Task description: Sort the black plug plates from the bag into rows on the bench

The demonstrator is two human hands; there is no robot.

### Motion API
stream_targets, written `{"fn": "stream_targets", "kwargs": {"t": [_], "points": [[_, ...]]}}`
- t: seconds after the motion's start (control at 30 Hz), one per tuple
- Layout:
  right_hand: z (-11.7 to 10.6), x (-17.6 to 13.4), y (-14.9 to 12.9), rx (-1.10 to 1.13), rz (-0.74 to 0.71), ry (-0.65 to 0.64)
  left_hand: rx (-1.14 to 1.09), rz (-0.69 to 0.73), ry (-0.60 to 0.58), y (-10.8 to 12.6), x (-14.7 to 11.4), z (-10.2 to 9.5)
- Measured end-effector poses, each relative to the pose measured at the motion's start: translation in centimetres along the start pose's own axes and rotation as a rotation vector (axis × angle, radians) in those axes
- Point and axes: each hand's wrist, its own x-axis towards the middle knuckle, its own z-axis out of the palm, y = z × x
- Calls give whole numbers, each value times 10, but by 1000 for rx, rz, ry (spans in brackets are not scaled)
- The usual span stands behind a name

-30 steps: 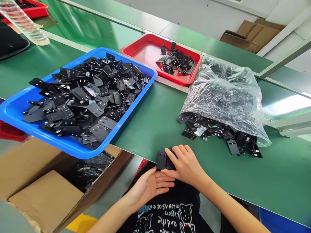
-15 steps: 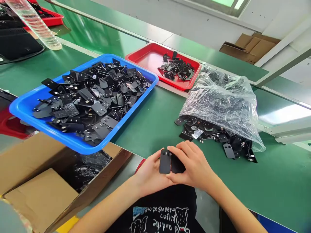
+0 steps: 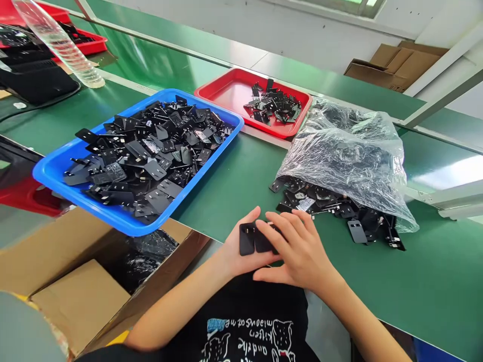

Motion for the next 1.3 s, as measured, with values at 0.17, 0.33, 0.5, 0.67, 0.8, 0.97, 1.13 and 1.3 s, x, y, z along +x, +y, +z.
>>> {"fn": "stream_targets", "kwargs": {"t": [0.17, 0.33, 0.5, 0.67, 0.8, 0.97, 1.13, 1.3], "points": [[-23, -35, 26, 166, 222, 292, 191, 6, -243, 30, 15, 16], [-11, -97, 39, 206, 569, 438, 378, -68, -367, 75, 29, 50], [7, -119, 38, 258, 713, 451, 504, -90, -408, 107, 54, 71], [8, -115, 39, 265, 752, 437, 510, -107, -395, 113, 74, 62], [9, -115, 39, 262, 770, 394, 518, -174, -401, 108, 77, 55], [11, -116, 40, 246, 761, 339, 514, -195, -402, 103, 75, 51], [10, -114, 41, 211, 767, 334, 513, -184, -391, 101, 71, 49], [9, -112, 41, 212, 793, 314, 530, -158, -387, 107, 71, 52]]}}
